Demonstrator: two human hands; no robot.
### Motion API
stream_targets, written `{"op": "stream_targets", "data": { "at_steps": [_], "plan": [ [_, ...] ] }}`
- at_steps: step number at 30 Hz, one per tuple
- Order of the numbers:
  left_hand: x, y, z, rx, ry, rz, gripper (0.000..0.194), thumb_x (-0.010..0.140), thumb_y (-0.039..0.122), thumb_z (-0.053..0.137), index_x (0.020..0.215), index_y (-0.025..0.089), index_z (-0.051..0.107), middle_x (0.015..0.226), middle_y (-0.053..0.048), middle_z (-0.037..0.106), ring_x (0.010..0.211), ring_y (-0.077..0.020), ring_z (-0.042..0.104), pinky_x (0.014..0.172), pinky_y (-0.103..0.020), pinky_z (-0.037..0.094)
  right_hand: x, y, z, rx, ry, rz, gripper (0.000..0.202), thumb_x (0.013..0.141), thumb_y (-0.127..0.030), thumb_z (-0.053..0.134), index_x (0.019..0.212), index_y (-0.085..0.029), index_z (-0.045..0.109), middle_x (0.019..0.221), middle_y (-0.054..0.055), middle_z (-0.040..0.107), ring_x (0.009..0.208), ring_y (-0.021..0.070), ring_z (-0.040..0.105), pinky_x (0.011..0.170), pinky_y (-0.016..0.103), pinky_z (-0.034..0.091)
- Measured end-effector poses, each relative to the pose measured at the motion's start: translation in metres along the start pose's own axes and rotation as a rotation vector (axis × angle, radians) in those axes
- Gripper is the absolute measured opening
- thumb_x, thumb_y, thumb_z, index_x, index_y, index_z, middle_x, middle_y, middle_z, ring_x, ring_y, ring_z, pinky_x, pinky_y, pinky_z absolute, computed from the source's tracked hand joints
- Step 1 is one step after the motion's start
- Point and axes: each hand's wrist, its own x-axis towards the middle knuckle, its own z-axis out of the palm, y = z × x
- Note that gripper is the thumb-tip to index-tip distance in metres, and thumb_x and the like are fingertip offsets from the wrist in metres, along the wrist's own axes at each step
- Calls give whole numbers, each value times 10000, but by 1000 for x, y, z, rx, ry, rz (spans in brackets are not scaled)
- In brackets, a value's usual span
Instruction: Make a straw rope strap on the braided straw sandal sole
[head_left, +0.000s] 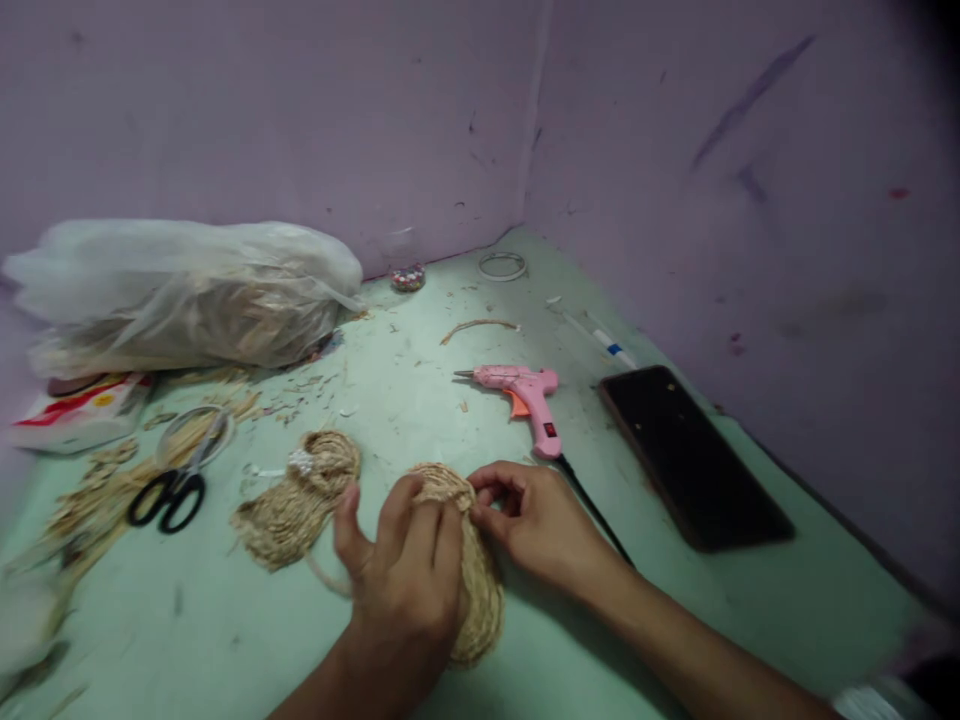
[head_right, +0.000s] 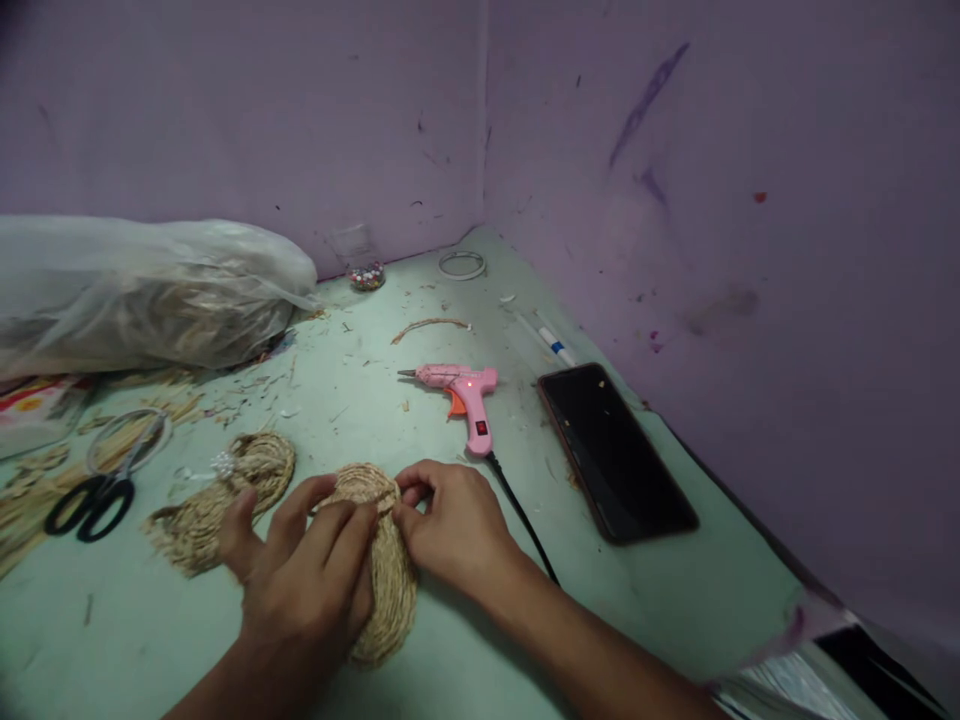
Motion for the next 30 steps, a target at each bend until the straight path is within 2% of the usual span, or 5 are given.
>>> {"op": "stream_targets", "data": {
  "at_steps": [3,10,17,21,30],
  "plan": [
    [-1,2,2,-14,63,-18,166,743,82,503,817,152,634,713,-38,658,944,-260,573,990,-542,163,-1,1,0,-4,-26,14,205,682,-153,555,841,-174,684,703,16,677,568,128,569,545,247,422],
    [-11,5,5,15,63,-13,158,793,130,490,826,125,644,729,-36,656,926,-223,575,982,-479,191,0,4,1,75,-88,64,252,689,-239,554,899,-152,663,707,35,657,622,164,590,571,269,449],
    [-10,5,3,-3,103,-41,174,810,130,476,812,115,650,721,-36,660,915,-209,553,991,-469,171,0,2,3,66,-80,99,307,682,-313,552,918,-144,655,744,53,661,630,179,568,581,290,443],
    [-10,5,3,-23,152,-65,179,813,138,480,807,129,659,725,-31,674,876,-199,564,990,-472,177,1,4,5,64,-69,81,292,686,-304,551,913,-153,657,730,42,644,620,172,554,577,291,440],
    [-5,-2,2,-2,123,-67,159,781,127,503,805,155,658,697,-27,677,834,-214,586,955,-497,223,-2,-5,2,61,-73,69,259,657,-187,581,903,-171,660,761,10,629,530,103,476,484,231,382]
  ]
}}
